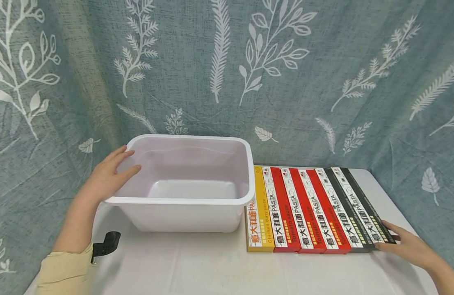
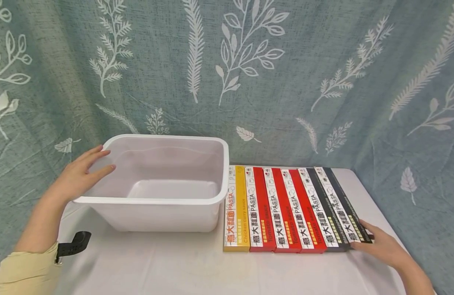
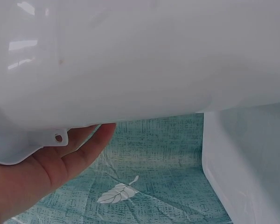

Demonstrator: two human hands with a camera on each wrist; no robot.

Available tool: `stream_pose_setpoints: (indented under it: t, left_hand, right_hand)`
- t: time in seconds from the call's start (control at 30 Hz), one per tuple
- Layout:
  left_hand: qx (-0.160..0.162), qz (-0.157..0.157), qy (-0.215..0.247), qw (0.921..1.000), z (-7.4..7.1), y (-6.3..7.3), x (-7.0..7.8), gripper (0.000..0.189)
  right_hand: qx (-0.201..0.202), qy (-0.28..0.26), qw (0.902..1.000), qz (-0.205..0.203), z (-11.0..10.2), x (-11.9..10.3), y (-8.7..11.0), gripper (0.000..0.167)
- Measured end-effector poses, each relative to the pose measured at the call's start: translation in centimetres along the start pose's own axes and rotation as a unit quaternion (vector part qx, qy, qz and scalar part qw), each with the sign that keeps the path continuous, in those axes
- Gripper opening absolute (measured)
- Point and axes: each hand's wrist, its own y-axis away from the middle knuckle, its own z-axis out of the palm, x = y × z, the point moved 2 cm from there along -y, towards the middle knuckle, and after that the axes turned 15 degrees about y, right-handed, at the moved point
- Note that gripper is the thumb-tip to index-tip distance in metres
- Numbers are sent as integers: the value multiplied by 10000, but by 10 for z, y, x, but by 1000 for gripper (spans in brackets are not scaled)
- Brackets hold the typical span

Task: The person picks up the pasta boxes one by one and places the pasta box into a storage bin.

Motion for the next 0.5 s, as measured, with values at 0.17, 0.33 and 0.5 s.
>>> stream_pose_setpoints:
  t: [0.17, 0.33, 0.5]
  left_hand:
    - [-24, -18, 15, 10000, -1, -1, 0, 72]
    - [-23, -46, 9, 10000, -2, -2, 0, 72]
    - [35, -13, -19, 10000, -2, -3, 0, 72]
  right_hand:
    - [62, 95, 9999, 92, 0, 0, -1, 90]
    - [140, 287, 9994, 143, -2, 0, -1, 89]
    - [68, 357, 9989, 291, -2, -2, -2, 92]
